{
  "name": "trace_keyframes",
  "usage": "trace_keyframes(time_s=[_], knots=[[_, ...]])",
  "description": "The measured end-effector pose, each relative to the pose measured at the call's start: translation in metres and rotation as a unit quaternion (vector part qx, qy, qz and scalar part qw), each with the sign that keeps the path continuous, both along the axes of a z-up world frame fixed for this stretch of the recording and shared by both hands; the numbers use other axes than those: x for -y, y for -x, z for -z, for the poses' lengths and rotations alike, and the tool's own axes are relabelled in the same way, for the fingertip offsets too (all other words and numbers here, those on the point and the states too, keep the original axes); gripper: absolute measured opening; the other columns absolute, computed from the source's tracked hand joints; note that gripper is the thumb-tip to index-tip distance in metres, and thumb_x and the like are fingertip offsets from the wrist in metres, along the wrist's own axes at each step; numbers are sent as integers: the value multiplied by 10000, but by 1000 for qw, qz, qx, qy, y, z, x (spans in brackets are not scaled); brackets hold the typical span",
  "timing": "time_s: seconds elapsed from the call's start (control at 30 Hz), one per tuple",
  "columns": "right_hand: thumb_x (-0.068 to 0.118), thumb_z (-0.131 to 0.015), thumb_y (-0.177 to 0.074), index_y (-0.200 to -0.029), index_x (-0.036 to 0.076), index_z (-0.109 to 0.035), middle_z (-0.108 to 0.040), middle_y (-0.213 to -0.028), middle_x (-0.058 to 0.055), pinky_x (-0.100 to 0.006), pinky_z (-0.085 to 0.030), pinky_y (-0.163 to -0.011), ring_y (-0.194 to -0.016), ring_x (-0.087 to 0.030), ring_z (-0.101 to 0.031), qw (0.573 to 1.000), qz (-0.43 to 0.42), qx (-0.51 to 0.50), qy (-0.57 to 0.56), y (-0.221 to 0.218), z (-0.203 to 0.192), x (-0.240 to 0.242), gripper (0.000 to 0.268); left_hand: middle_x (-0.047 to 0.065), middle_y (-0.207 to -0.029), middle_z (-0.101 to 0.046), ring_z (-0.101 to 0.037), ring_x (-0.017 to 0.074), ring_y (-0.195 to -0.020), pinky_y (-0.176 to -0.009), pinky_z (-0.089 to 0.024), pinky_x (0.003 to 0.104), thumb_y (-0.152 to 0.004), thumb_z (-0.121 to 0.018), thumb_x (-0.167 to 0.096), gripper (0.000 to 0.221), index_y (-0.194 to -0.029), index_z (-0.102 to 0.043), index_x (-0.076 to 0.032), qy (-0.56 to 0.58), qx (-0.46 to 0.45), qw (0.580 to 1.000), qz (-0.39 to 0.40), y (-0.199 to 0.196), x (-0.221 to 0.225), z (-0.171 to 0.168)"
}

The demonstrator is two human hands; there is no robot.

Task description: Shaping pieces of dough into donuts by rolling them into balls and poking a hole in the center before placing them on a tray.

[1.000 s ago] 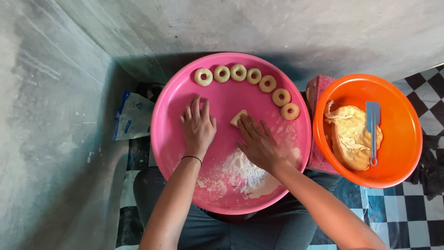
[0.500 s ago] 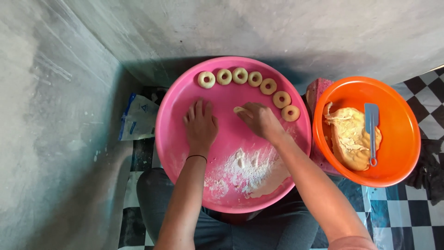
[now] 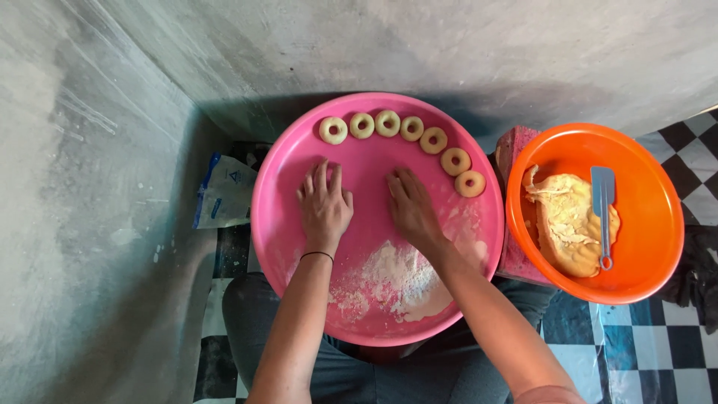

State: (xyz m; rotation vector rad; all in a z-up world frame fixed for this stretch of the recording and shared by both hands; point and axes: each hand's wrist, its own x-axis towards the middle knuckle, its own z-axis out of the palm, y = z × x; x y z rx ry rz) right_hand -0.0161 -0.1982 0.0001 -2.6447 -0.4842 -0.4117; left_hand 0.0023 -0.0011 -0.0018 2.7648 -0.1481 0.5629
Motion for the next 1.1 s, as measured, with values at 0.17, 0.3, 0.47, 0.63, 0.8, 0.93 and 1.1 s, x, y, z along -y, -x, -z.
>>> trace_keyframes(time_s=[0.17, 0.3, 0.47, 0.63, 0.8, 0.93, 1.1], knots=[[343, -570, -1093, -1348, 106, -686, -712, -1130, -212, -501, -569, -898, -1081, -385, -689, 943, 100, -82, -305, -10, -2, 8, 367, 110, -1394, -553, -508, 335, -1333, -929, -501, 538, -881, -587, -188, 391, -1269, -624, -157, 6, 0, 1000, 5, 1, -1, 4], [252, -484, -1110, -1037, 79, -665, -567, -744, -117, -321, -445, -476, -554, -223, -580, 782, 110, -241, -564, 15, -70, -7, 261, 98, -1365, -566, -512, 309, -1326, -924, -494, 494, -915, -557, -159, 320, -1217, -661, -140, 11, 19, 1000, 5, 1, -1, 4], [175, -536, -976, -760, 13, -549, -231, -558, -55, -258, -171, -285, -351, -134, -252, 633, 168, -274, -704, 46, -37, -12, 270, 82, -1379, -560, -511, 302, -1331, -934, -488, 498, -931, -495, -185, 361, -1269, -622, -173, -2, -9, 1000, -2, 1, 0, 3], [108, -488, -966, -1319, -36, -594, -611, -874, -233, -391, -587, -533, -794, -325, -691, 732, 131, -306, -594, 84, -93, -15, 396, 76, -1344, -593, -582, 299, -1229, -853, -528, 487, -881, -527, -217, 381, -1238, -658, -185, -10, 61, 998, -9, -5, -2, 8], [169, -530, -1076, -839, -19, -639, -338, -419, -113, -246, -307, -260, -261, -189, -379, 711, 174, -202, -651, 99, -92, 13, 321, 31, -1293, -641, -626, 273, -1169, -874, -533, 458, -799, -615, -264, 387, -1173, -714, -251, 22, 114, 993, 5, -16, -7, 39], [314, -566, -1076, -880, 40, -653, -483, -619, -106, -327, -434, -540, -533, -169, -471, 753, 249, -127, -595, 113, -109, 17, 348, 121, -1272, -613, -573, 402, -1225, -955, -498, 577, -892, -633, -209, 291, -1174, -684, -153, 257, -57, 960, 91, -10, 20, 47], [281, -492, -943, -1277, 7, -616, -581, -1420, -154, -426, -415, -1115, -1341, -318, -526, 926, 24, -85, -368, 125, -149, -30, 450, 118, -1320, -565, -535, 256, -1281, -1172, -433, 356, -1008, -479, -85, 405, -1407, -428, -40, 410, -73, 816, 402, 86, 68, -61]])
